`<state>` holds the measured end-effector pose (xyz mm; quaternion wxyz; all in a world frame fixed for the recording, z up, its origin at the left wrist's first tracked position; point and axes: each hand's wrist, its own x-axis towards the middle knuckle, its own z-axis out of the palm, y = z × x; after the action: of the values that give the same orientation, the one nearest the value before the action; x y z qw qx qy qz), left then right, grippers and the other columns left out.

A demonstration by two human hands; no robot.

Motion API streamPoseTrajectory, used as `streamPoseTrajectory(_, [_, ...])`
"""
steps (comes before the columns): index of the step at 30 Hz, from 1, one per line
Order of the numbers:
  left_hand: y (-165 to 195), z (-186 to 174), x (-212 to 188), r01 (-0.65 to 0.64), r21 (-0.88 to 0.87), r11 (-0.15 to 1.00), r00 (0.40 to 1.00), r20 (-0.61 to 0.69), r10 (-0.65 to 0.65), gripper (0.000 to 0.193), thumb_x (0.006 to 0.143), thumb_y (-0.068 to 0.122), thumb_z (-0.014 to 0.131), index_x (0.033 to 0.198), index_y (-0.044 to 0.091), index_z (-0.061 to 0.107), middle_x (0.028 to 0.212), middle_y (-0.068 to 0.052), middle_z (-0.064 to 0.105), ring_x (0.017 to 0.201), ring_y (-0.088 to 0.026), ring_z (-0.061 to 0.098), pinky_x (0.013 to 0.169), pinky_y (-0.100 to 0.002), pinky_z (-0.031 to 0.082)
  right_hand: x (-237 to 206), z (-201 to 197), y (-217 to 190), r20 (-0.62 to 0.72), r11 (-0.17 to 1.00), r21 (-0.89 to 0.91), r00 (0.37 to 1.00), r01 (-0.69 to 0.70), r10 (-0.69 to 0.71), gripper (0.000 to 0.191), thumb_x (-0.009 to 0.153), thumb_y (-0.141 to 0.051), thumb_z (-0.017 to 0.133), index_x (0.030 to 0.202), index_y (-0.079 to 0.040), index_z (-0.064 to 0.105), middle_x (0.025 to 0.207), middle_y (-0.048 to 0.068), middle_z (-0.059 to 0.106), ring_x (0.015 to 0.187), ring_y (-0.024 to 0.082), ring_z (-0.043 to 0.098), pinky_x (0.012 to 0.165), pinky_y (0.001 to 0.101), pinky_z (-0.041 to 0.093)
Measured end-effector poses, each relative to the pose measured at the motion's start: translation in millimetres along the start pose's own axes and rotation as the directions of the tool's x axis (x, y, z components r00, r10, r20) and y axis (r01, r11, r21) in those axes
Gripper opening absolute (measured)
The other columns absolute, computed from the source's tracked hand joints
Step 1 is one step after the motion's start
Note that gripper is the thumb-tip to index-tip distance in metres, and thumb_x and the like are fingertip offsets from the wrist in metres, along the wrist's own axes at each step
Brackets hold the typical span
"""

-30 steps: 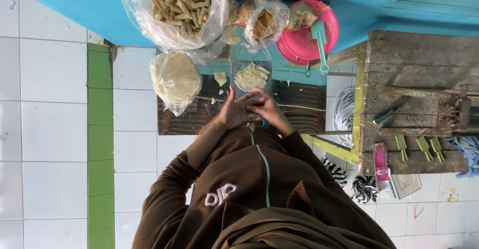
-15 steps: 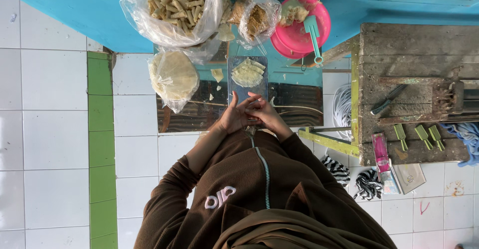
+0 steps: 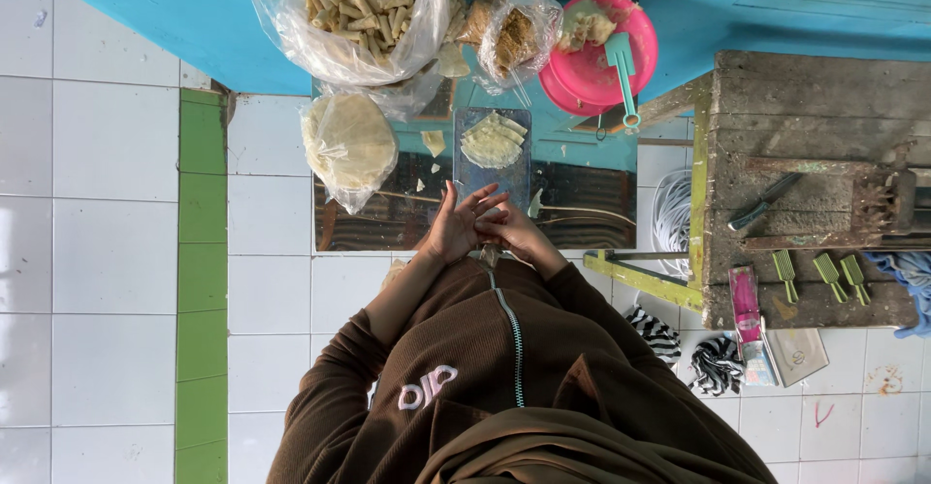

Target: The person tears thin dough sheets into smaller pieces on a cutting board, folds the pieces, and stacks them. They use a plastic spatula to gather and move the folded pieces, then unwrap a round dough ball from plastic wrap at the end.

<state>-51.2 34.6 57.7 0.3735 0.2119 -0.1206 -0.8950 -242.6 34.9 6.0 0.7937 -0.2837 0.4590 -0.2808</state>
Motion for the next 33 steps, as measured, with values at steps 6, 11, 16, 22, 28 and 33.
streamPoseTrajectory(6, [0.7, -3.4, 3.5, 0.023, 0.007, 1.000, 1.000, -0.020, -0.023, 0.105, 0.089, 0.087, 0.024, 0.162, 0.012, 0.029, 0.163, -0.012, 0.039, 0.136, -0.031, 0.047, 0.108, -0.055, 0.045, 5.6, -5.6, -2.3, 0.009, 0.995, -0.023, 0.995, -0.096, 0.096, 0.040, 0.099, -0.009, 0.070, 0.133, 0.002, 0.052, 0.109, 0.018, 0.067, 0.089, 0.022, 0.072, 0.072, 0.0315, 0.061])
streamPoseTrajectory(11, [6.1, -1.3, 4.3, 0.037, 0.116, 0.993, 0.999, -0.041, -0.032, 0.104, 0.089, 0.086, 0.025, 0.162, 0.011, 0.027, 0.163, -0.013, 0.039, 0.140, -0.032, 0.047, 0.109, -0.055, 0.045, 8.0, 0.3, -12.6, -0.020, 0.994, 0.044, 0.994, -0.105, 0.106, 0.050, 0.089, -0.004, 0.071, 0.133, -0.006, 0.048, 0.109, 0.015, 0.069, 0.092, 0.019, 0.074, 0.076, 0.0295, 0.063])
streamPoseTrajectory(16, [10.4, -4.9, 14.8, 0.063, 0.099, 0.993, 0.997, -0.043, -0.059, 0.103, 0.090, 0.084, 0.026, 0.162, 0.010, 0.027, 0.162, -0.014, 0.039, 0.136, -0.031, 0.052, 0.105, -0.053, 0.049, 11.8, -3.5, -18.0, 0.004, 0.998, -0.049, 0.999, -0.047, 0.048, 0.049, 0.089, 0.000, 0.076, 0.132, 0.000, 0.051, 0.110, 0.011, 0.068, 0.096, 0.018, 0.073, 0.077, 0.0303, 0.062])
streamPoseTrajectory(22, [-4.3, -33.9, 41.1, 0.039, 0.122, 0.992, 0.994, -0.106, -0.026, 0.083, 0.097, 0.068, 0.048, 0.151, 0.007, 0.042, 0.142, -0.012, 0.059, 0.120, -0.024, 0.064, 0.099, -0.046, 0.058, 24.1, -11.2, -37.3, 0.076, 0.986, -0.156, 0.994, -0.066, 0.079, 0.032, 0.087, -0.004, 0.076, 0.117, -0.001, 0.065, 0.107, 0.008, 0.073, 0.094, 0.018, 0.075, 0.079, 0.0295, 0.064])
streamPoseTrajectory(28, [18.3, -49.6, 77.8, 0.226, 0.942, 0.248, 0.699, -0.334, 0.632, 0.025, 0.097, 0.030, 0.072, 0.115, 0.013, 0.069, 0.100, -0.005, 0.071, 0.092, -0.024, 0.070, 0.083, -0.038, 0.056, 66.7, -32.8, -106.2, -0.102, 0.709, -0.644, 0.887, 0.286, -0.450, 0.029, 0.094, -0.013, 0.078, 0.120, -0.005, 0.068, 0.102, 0.005, 0.073, 0.086, 0.012, 0.068, 0.076, 0.0270, 0.057])
streamPoseTrajectory(33, [31.6, -45.1, 82.6, 0.285, 0.951, -0.119, 0.631, -0.093, 0.770, 0.027, 0.085, 0.025, 0.079, 0.106, 0.016, 0.066, 0.101, -0.006, 0.068, 0.099, -0.031, 0.063, 0.086, -0.046, 0.049, 98.2, -38.1, -147.9, -0.244, 0.521, -0.775, 0.591, 0.358, -0.769, 0.026, 0.092, -0.014, 0.080, 0.112, -0.003, 0.068, 0.092, 0.005, 0.070, 0.077, 0.013, 0.066, 0.072, 0.0281, 0.056])
